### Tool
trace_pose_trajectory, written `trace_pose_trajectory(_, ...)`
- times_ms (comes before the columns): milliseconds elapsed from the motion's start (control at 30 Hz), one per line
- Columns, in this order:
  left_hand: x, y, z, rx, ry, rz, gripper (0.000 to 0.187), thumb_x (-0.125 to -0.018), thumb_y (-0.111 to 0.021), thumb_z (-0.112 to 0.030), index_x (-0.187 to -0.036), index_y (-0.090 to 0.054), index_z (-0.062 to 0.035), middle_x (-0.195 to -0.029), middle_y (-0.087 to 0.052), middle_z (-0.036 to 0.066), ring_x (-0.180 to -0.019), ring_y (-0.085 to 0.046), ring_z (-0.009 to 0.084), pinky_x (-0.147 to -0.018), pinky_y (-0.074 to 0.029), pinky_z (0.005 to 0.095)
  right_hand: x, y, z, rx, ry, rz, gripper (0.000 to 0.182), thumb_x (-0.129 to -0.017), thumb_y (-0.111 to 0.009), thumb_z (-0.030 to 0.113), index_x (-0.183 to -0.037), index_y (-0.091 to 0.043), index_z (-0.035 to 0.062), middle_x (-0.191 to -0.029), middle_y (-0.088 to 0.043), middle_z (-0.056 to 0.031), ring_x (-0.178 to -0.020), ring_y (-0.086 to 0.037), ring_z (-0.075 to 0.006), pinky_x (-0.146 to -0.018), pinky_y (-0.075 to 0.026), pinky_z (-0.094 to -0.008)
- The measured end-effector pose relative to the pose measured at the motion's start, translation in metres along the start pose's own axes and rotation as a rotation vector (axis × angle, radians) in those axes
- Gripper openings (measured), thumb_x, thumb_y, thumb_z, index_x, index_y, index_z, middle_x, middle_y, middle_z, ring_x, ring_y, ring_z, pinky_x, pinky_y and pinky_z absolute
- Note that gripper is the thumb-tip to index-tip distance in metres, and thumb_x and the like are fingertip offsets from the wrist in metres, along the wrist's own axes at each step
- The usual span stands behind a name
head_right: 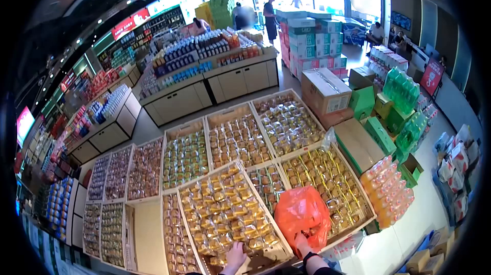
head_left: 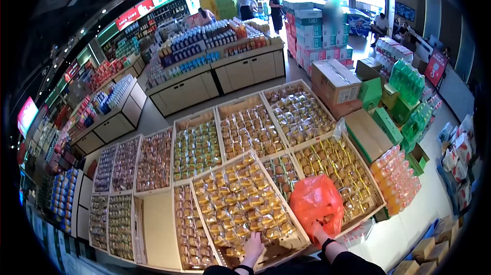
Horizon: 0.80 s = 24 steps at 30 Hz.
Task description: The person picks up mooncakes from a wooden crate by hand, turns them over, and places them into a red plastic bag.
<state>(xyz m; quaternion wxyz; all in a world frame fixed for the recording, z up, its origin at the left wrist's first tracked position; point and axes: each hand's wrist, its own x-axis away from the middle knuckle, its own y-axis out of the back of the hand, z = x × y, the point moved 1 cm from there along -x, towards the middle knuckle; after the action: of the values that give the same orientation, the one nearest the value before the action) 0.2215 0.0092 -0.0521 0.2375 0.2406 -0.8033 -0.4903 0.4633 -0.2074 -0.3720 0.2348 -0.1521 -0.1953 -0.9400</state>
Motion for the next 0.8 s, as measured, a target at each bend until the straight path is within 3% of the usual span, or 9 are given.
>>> trace_pose_trajectory(33,0.0,0.0,-0.001,-0.006,0.0,-0.006,0.038,-0.072,-0.06,-0.014,-0.108,-0.048,-0.0125,-0.108,-0.048,0.012,-0.082,-0.058,0.0353,-0.067,-0.049,0.0456,-0.022,-0.016,-0.05,0.006,-0.08,-0.046,0.028,-0.08,-0.053,0.022,-0.096,-0.057,-0.001,-0.083,-0.063,-0.0175,-0.082,-0.061,-0.0304,-0.071,-0.048,-0.0368)
trace_pose_trajectory(67,0.002,-0.003,0.001,0.002,-0.008,-0.026,0.05,-0.072,-0.064,-0.025,-0.118,-0.047,-0.0158,-0.113,-0.047,0.009,-0.091,-0.058,0.0313,-0.071,-0.049,0.044,0.005,-0.004,0.005,-0.043,-0.164,-0.064,0.028,-0.08,-0.051,0.021,-0.097,-0.058,0.0001,-0.083,-0.063,-0.0183,-0.083,-0.061,-0.0317,-0.07,-0.048,-0.0379)
trace_pose_trajectory(167,0.0,0.006,-0.007,0.071,-0.12,-0.035,0.045,-0.074,-0.062,-0.021,-0.116,-0.047,-0.0142,-0.113,-0.047,0.008,-0.091,-0.057,0.0316,-0.069,-0.049,0.0436,0.088,0.038,0.167,-0.151,-0.327,-0.115,0.026,-0.081,-0.049,0.02,-0.098,-0.058,0.0025,-0.083,-0.063,-0.0199,-0.084,-0.061,-0.0343,-0.07,-0.048,-0.04)
trace_pose_trajectory(233,-0.005,-0.004,-0.001,0.092,-0.163,-0.065,0.044,-0.075,-0.06,-0.02,-0.117,-0.046,-0.0153,-0.112,-0.049,0.007,-0.091,-0.058,0.0299,-0.07,-0.049,0.0422,0.102,0.053,0.188,0.501,0.123,0.028,0.023,-0.08,-0.051,0.02,-0.097,-0.06,0.0066,-0.084,-0.063,-0.0188,-0.083,-0.062,-0.0344,-0.07,-0.048,-0.0403)
trace_pose_trajectory(367,-0.019,-0.015,0.006,0.072,-0.187,0.034,0.035,-0.077,-0.056,-0.018,-0.111,-0.048,-0.0143,-0.104,-0.053,0.007,-0.089,-0.058,0.0293,-0.07,-0.049,0.0414,0.099,0.071,0.186,0.597,0.131,0.144,0.029,-0.073,-0.062,0.024,-0.098,-0.061,0.0093,-0.087,-0.064,-0.0172,-0.084,-0.062,-0.0331,-0.074,-0.049,-0.0401)
trace_pose_trajectory(500,-0.023,-0.022,0.011,0.058,-0.158,0.069,0.033,-0.076,-0.057,-0.017,-0.108,-0.049,-0.013,-0.102,-0.054,0.008,-0.088,-0.057,0.0299,-0.072,-0.048,0.0398,0.124,0.087,0.229,0.502,0.212,-0.004,0.018,-0.072,-0.066,0.02,-0.08,-0.061,0.0038,-0.073,-0.063,-0.0167,-0.07,-0.063,-0.0296,-0.063,-0.049,-0.0362)
trace_pose_trajectory(567,-0.026,-0.024,0.017,0.089,-0.199,0.077,0.034,-0.076,-0.058,-0.018,-0.108,-0.05,-0.0132,-0.102,-0.053,0.009,-0.089,-0.057,0.0298,-0.073,-0.048,0.0392,0.136,0.103,0.257,0.412,0.184,-0.002,0.028,-0.07,-0.071,0.025,-0.075,-0.058,0.0004,-0.065,-0.059,-0.0137,-0.06,-0.059,-0.0226,-0.057,-0.046,-0.0336)
trace_pose_trajectory(667,-0.018,-0.01,0.016,0.129,-0.285,0.017,0.035,-0.075,-0.062,-0.021,-0.108,-0.051,-0.0128,-0.105,-0.052,0.01,-0.092,-0.056,0.0293,-0.075,-0.047,0.038,0.141,0.121,0.274,0.1,0.307,-0.335,0.032,-0.071,-0.069,0.02,-0.062,-0.045,0.0015,-0.056,-0.044,-0.0025,-0.052,-0.039,-0.0095,-0.047,-0.035,-0.0284)
trace_pose_trajectory(800,-0.011,0.034,-0.013,0.246,-0.344,-0.085,0.037,-0.074,-0.066,-0.02,-0.106,-0.052,-0.0077,-0.107,-0.051,0.012,-0.094,-0.054,0.0292,-0.078,-0.046,0.0374,0.137,0.139,0.297,-0.142,0.341,-0.348,0.021,-0.074,-0.068,0.013,-0.076,-0.052,-0.0006,-0.064,-0.056,-0.0034,-0.054,-0.05,-0.0099,-0.049,-0.04,-0.0257)
